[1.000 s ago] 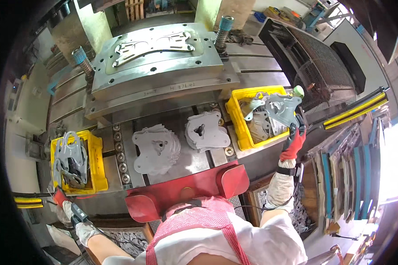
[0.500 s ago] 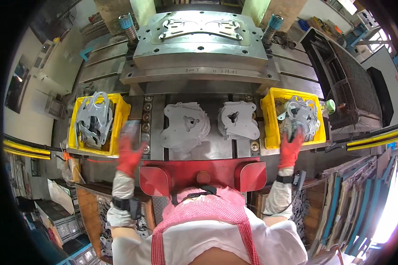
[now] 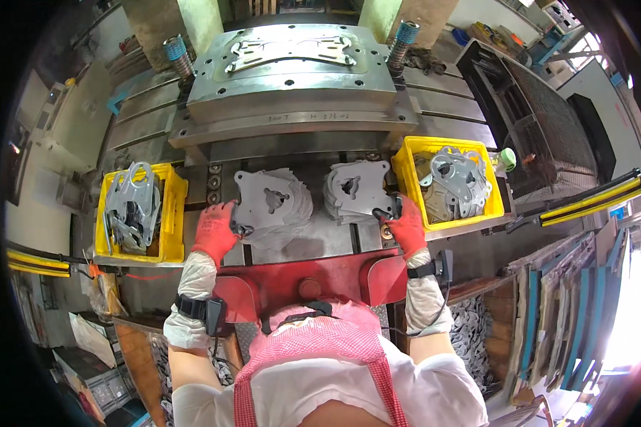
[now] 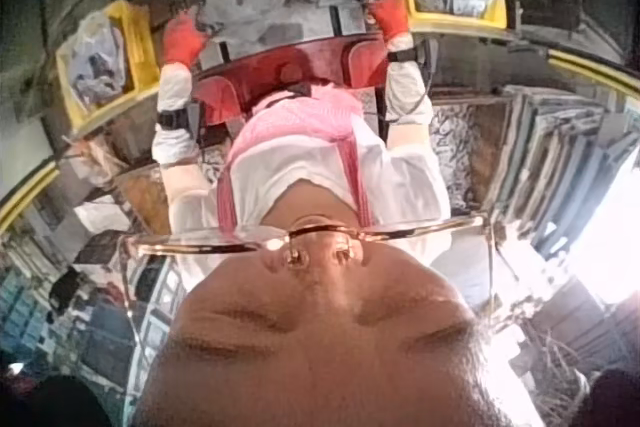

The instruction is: Operating a stamping press to form metal components and sorting them into bins.

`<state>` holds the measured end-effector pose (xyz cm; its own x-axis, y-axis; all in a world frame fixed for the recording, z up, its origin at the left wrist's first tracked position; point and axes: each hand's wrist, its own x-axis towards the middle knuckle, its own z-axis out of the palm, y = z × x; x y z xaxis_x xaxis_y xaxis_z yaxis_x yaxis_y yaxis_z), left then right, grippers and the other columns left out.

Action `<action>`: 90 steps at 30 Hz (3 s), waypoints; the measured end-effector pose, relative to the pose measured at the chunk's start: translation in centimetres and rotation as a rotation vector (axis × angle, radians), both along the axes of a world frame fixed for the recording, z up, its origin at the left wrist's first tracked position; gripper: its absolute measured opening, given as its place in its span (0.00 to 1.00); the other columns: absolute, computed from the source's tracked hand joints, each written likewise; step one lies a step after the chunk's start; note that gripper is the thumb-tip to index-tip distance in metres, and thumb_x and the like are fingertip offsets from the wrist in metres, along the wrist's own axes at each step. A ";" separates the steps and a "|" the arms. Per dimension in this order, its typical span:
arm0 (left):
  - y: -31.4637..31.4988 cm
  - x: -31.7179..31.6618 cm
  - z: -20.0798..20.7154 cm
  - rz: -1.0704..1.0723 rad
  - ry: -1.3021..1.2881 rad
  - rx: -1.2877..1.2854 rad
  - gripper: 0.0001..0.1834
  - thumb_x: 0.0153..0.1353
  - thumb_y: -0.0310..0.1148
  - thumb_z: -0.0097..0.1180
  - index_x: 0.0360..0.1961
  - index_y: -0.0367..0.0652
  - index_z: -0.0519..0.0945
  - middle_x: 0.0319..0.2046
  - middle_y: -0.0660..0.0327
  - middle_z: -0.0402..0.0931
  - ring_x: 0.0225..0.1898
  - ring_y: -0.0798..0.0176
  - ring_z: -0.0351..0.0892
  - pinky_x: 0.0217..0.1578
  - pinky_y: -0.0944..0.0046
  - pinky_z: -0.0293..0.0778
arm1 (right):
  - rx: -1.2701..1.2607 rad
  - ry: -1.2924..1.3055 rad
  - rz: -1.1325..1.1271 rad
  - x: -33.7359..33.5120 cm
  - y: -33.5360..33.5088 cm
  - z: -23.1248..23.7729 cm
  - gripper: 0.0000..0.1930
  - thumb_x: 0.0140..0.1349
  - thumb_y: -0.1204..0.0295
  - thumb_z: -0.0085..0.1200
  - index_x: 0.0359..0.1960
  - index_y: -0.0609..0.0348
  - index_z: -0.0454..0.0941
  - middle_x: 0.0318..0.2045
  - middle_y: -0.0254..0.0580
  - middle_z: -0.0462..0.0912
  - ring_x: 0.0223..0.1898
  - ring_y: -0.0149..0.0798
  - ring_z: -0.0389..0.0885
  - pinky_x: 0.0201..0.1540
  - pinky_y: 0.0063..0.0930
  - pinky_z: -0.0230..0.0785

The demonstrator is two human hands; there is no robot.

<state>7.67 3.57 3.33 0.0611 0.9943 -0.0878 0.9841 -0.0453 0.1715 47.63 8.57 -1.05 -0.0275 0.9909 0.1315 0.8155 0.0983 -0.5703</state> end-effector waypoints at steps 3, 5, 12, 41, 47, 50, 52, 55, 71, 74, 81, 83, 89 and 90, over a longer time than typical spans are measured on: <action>0.2 1.4 2.1 0.087 -0.019 -0.041 0.41 0.37 0.40 0.65 0.56 0.48 0.62 0.47 0.50 0.68 0.48 0.47 0.68 0.47 0.54 0.65 | 0.019 0.093 -0.075 -0.2 -1.5 1.2 0.31 0.42 0.64 0.63 0.50 0.57 0.66 0.43 0.49 0.74 0.47 0.49 0.71 0.48 0.35 0.64; -0.6 0.7 2.0 0.174 -0.170 -0.108 0.43 0.37 0.42 0.66 0.57 0.48 0.61 0.49 0.46 0.66 0.53 0.46 0.64 0.51 0.55 0.62 | -0.052 0.274 -0.051 -0.9 -2.2 3.1 0.31 0.43 0.65 0.63 0.51 0.58 0.66 0.42 0.50 0.75 0.45 0.47 0.74 0.46 0.33 0.66; -1.8 -0.2 -0.8 0.196 -0.228 -0.152 0.48 0.34 0.47 0.68 0.59 0.50 0.58 0.54 0.41 0.58 0.56 0.44 0.60 0.56 0.55 0.59 | -0.166 0.206 -0.040 -1.5 -4.8 0.0 0.36 0.38 0.65 0.66 0.52 0.60 0.65 0.41 0.51 0.75 0.43 0.49 0.74 0.45 0.34 0.66; -1.4 -1.6 -1.1 0.066 -0.366 -0.095 0.43 0.36 0.51 0.65 0.52 0.40 0.67 0.40 0.45 0.72 0.44 0.46 0.71 0.45 0.55 0.68 | -0.198 -0.033 0.066 -1.7 -3.5 3.2 0.31 0.39 0.63 0.63 0.48 0.58 0.68 0.42 0.52 0.75 0.43 0.51 0.74 0.45 0.39 0.66; 2.0 -2.5 3.7 0.087 -0.292 0.040 0.43 0.37 0.51 0.65 0.54 0.42 0.65 0.46 0.47 0.69 0.47 0.48 0.70 0.49 0.57 0.66 | 0.094 0.021 0.115 0.0 1.2 6.8 0.35 0.36 0.67 0.66 0.50 0.59 0.67 0.40 0.51 0.75 0.42 0.50 0.74 0.44 0.36 0.67; 8.9 -5.0 6.9 -0.028 -0.182 0.545 0.42 0.39 0.48 0.66 0.55 0.43 0.65 0.49 0.49 0.67 0.48 0.49 0.69 0.49 0.57 0.66 | 0.536 -0.211 0.207 -0.9 8.9 8.9 0.35 0.37 0.65 0.65 0.50 0.61 0.66 0.40 0.52 0.74 0.41 0.52 0.73 0.44 0.37 0.67; 16.3 -5.1 8.8 0.044 -0.103 0.596 0.40 0.39 0.46 0.66 0.55 0.44 0.65 0.50 0.49 0.67 0.49 0.50 0.69 0.48 0.56 0.67 | 0.360 -0.087 0.178 -2.2 15.0 10.8 0.31 0.39 0.66 0.64 0.48 0.61 0.68 0.40 0.52 0.74 0.41 0.51 0.73 0.44 0.36 0.66; 25.6 -5.6 9.1 0.220 -0.334 0.471 0.38 0.39 0.47 0.66 0.52 0.45 0.68 0.45 0.49 0.71 0.48 0.51 0.71 0.48 0.58 0.67 | 0.449 0.141 0.288 -6.9 22.5 14.1 0.26 0.40 0.67 0.63 0.43 0.62 0.71 0.39 0.52 0.76 0.41 0.50 0.74 0.44 0.35 0.66; 32.3 -6.2 5.5 0.292 -0.397 0.286 0.37 0.42 0.50 0.62 0.55 0.52 0.66 0.49 0.52 0.69 0.51 0.52 0.68 0.53 0.59 0.62 | 0.256 0.193 0.381 -11.9 33.7 9.3 0.30 0.39 0.56 0.64 0.43 0.59 0.72 0.38 0.54 0.77 0.40 0.51 0.76 0.42 0.36 0.67; 32.3 -5.0 5.9 0.332 -0.283 0.292 0.37 0.42 0.48 0.62 0.55 0.52 0.65 0.49 0.54 0.70 0.51 0.54 0.69 0.52 0.59 0.63 | 0.204 0.146 0.299 -11.6 32.9 10.2 0.31 0.38 0.55 0.65 0.43 0.60 0.71 0.37 0.55 0.77 0.40 0.52 0.76 0.42 0.37 0.67; 32.4 -3.5 6.8 0.482 -0.253 0.221 0.37 0.42 0.51 0.61 0.55 0.52 0.65 0.48 0.55 0.71 0.52 0.54 0.68 0.55 0.58 0.60 | 0.202 -0.065 0.043 -12.8 31.5 11.1 0.30 0.40 0.55 0.64 0.42 0.61 0.71 0.36 0.56 0.77 0.40 0.54 0.75 0.41 0.40 0.67; 32.9 -4.3 6.0 0.471 -0.207 0.227 0.37 0.43 0.52 0.60 0.55 0.51 0.65 0.48 0.54 0.71 0.52 0.55 0.68 0.57 0.55 0.55 | 0.186 -0.033 0.032 -13.2 31.5 10.6 0.28 0.41 0.58 0.63 0.42 0.62 0.71 0.37 0.56 0.77 0.42 0.54 0.74 0.43 0.40 0.66; 32.9 -4.1 5.6 0.460 -0.260 0.235 0.37 0.43 0.52 0.60 0.55 0.50 0.65 0.49 0.55 0.71 0.53 0.55 0.67 0.60 0.51 0.47 | 0.118 0.105 -0.064 -13.0 31.4 10.7 0.26 0.42 0.63 0.63 0.42 0.65 0.70 0.39 0.57 0.76 0.44 0.54 0.73 0.45 0.41 0.65; 32.7 -4.2 5.7 0.460 -0.252 0.259 0.37 0.43 0.53 0.60 0.55 0.50 0.65 0.49 0.55 0.71 0.53 0.55 0.67 0.60 0.50 0.46 | 0.128 0.071 -0.018 -12.8 31.6 10.7 0.27 0.43 0.62 0.62 0.43 0.64 0.70 0.39 0.57 0.75 0.44 0.54 0.73 0.45 0.40 0.65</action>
